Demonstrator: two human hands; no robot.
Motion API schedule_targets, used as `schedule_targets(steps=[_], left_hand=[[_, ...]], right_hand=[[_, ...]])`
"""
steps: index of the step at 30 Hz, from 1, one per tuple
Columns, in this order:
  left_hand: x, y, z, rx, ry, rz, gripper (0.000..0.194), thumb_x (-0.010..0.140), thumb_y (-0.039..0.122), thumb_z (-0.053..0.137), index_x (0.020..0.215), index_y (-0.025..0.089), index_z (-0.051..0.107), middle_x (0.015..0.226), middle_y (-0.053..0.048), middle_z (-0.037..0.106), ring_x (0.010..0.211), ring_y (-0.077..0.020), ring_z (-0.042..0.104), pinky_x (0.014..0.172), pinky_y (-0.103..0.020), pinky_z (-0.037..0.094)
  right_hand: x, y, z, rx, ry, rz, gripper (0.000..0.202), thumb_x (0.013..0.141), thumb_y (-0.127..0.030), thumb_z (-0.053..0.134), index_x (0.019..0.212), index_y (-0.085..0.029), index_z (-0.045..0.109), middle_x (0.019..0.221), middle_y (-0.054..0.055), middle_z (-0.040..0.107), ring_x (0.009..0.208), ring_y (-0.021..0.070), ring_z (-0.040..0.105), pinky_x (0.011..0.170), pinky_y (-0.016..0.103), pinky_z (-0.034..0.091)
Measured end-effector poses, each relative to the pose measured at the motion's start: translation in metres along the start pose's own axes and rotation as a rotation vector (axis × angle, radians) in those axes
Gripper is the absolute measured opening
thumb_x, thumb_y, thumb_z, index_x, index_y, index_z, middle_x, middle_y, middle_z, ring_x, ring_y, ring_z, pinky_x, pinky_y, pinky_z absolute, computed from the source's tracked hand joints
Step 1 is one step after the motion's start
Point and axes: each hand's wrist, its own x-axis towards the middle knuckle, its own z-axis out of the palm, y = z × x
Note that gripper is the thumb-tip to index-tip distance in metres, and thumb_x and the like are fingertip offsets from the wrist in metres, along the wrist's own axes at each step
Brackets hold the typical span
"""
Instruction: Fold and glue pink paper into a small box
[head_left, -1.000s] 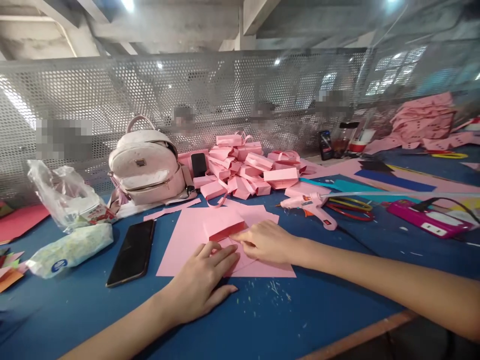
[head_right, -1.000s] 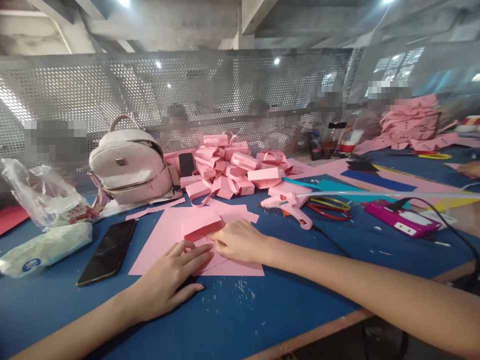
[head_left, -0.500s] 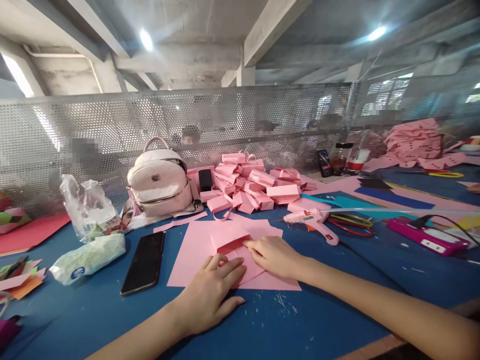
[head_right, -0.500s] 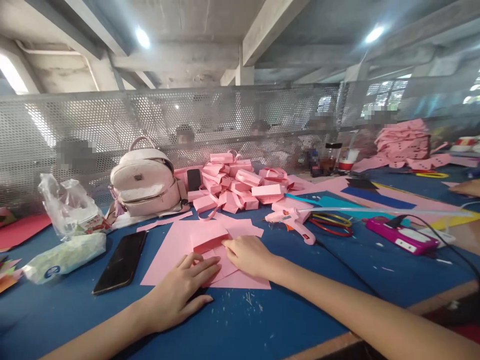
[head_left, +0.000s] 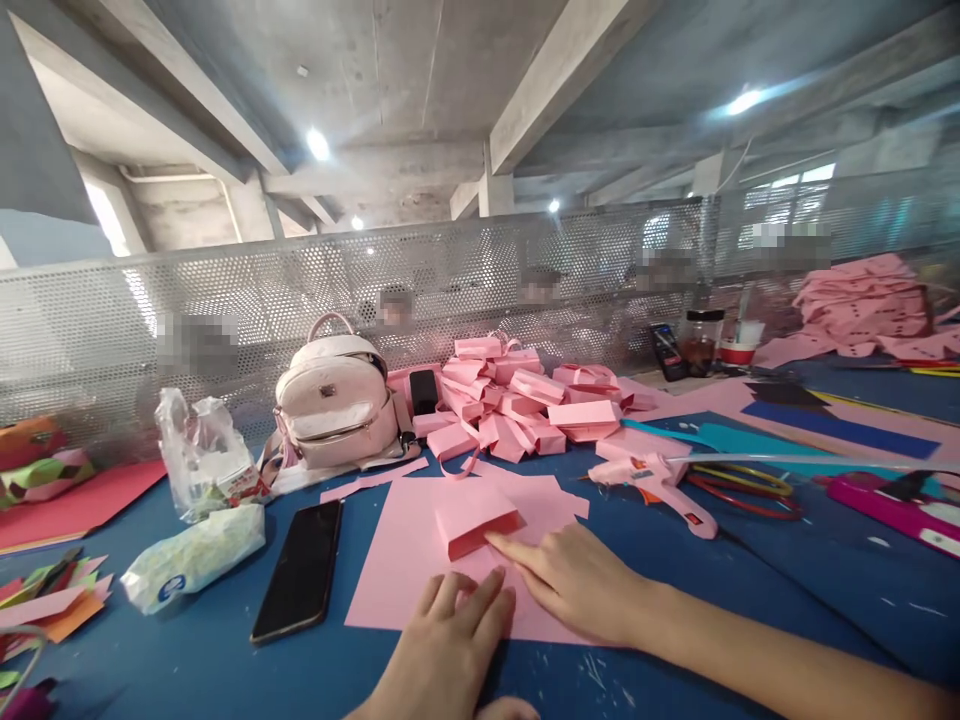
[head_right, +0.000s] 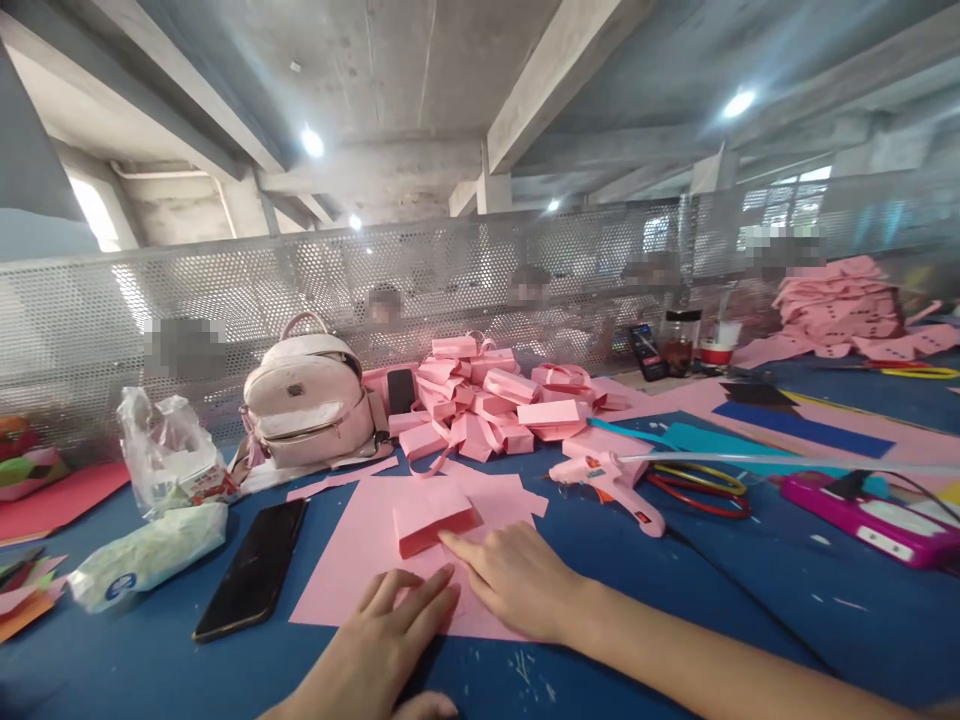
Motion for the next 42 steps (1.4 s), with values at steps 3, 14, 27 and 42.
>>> schedule_targets(steps=[3,14,27,42], left_hand=[[-0.002,-0.002,0.013,0.075,0.048,0.007,0.08,0.092,0.073,0.042,0.146,0.015,0.046,0.147,-0.009,0.057,0.101,-0.028,0.061,0.089,-0.042,0.052],[0.001,0.005,0.004,-0.043,-0.02,-0.086,0.08,0.09,0.076,0.042,0.143,0.017,0.049,0.136,-0.011,0.064,0.106,-0.032,0.059,0.094,-0.045,0.049],[0.003,0.019,-0.034,-0.281,-0.264,-0.268,0.077,0.095,0.069,0.039,0.155,0.021,0.035,0.157,-0.009,0.044,0.128,-0.0372,0.044,0.11,-0.057,0.041],[0.005,0.019,-0.038,-0.241,-0.293,-0.257,0.073,0.097,0.062,0.043,0.155,0.018,0.036,0.161,-0.008,0.038,0.128,-0.0366,0.045,0.112,-0.058,0.04]], right_hand=[[0.014,-0.006,-0.005,-0.003,-0.119,-0.038,0.044,0.09,-0.014,0.05,0.132,-0.02,0.063,0.085,0.007,0.079,0.07,0.0232,0.072,0.053,0.029,0.028],[0.066,-0.025,-0.011,-0.018,-0.346,-0.14,0.03,0.078,-0.006,0.059,0.104,-0.017,0.072,0.091,0.01,0.078,0.082,0.0268,0.074,0.064,0.03,0.04],[0.051,-0.022,-0.013,-0.021,-0.371,-0.075,0.023,0.085,-0.007,0.059,0.102,-0.012,0.073,0.093,0.014,0.077,0.091,0.0279,0.072,0.072,0.031,0.042],[0.025,-0.004,-0.02,-0.048,-0.263,-0.015,0.038,0.092,-0.01,0.049,0.122,-0.024,0.067,0.094,0.006,0.079,0.078,0.0234,0.073,0.053,0.028,0.03]])
